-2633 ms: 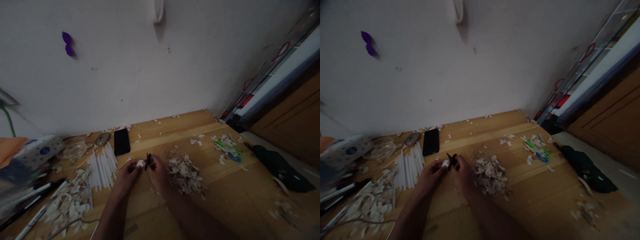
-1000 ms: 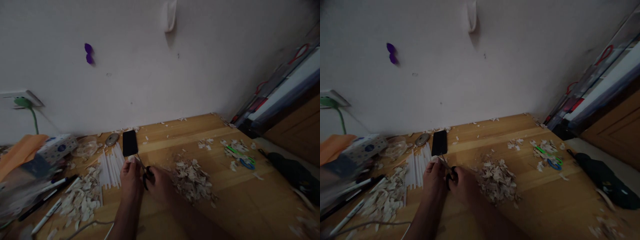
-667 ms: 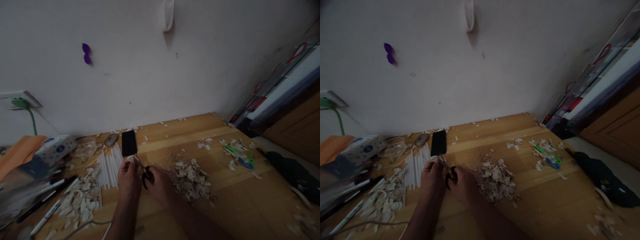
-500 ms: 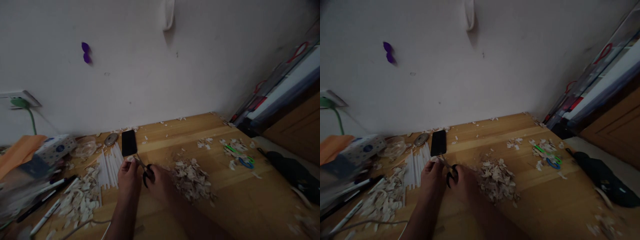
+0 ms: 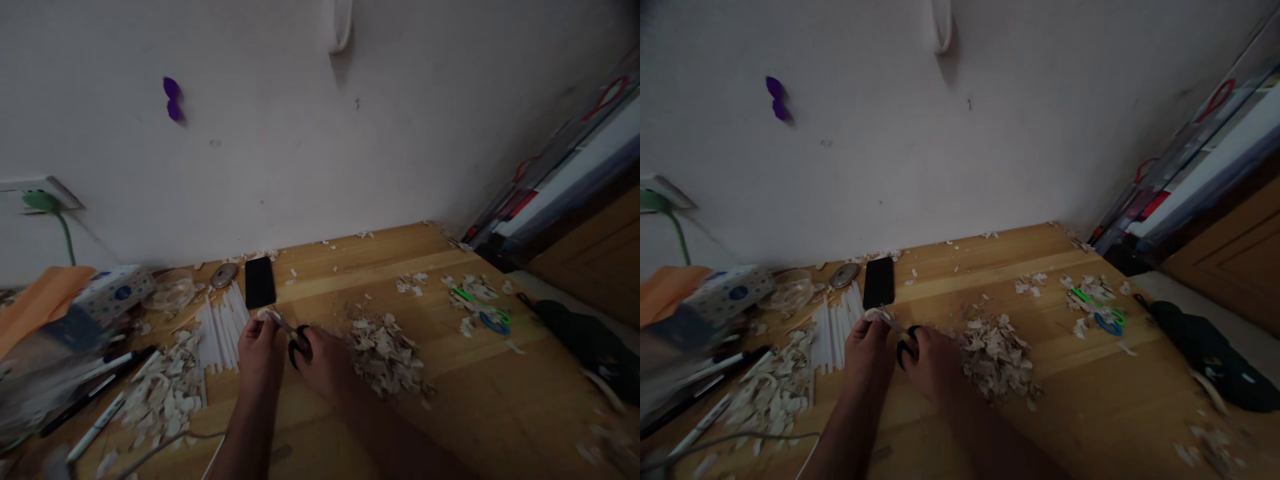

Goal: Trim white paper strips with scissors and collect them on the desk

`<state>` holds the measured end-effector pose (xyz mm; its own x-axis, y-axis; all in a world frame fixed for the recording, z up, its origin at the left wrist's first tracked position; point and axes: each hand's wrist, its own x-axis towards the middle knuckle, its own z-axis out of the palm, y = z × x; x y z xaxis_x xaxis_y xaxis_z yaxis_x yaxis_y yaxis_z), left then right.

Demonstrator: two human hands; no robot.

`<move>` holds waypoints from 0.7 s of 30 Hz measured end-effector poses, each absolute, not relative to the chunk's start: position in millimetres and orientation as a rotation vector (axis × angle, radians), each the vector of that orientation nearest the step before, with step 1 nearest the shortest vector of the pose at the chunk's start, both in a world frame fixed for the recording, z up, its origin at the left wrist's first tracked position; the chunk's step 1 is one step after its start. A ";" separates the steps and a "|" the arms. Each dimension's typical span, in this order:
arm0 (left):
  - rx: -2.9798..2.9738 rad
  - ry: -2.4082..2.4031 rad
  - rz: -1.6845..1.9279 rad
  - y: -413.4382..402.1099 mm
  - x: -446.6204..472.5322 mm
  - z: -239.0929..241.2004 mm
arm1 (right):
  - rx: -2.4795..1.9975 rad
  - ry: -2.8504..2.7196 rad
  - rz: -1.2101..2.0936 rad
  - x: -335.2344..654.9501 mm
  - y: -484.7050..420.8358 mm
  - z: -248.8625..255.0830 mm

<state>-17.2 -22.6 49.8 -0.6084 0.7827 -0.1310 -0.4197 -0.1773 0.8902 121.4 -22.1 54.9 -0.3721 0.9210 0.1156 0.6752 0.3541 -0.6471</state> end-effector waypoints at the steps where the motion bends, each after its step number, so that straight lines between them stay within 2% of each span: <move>1: 0.453 1.254 1.885 -22.5 -17.7 49.0 | -1.391 -2.159 0.701 121.5 -22.1 55.4; 21: 0.417 1.258 1.928 -22.4 -21.0 51.3 | -1.404 -2.177 0.683 121.8 -22.7 59.2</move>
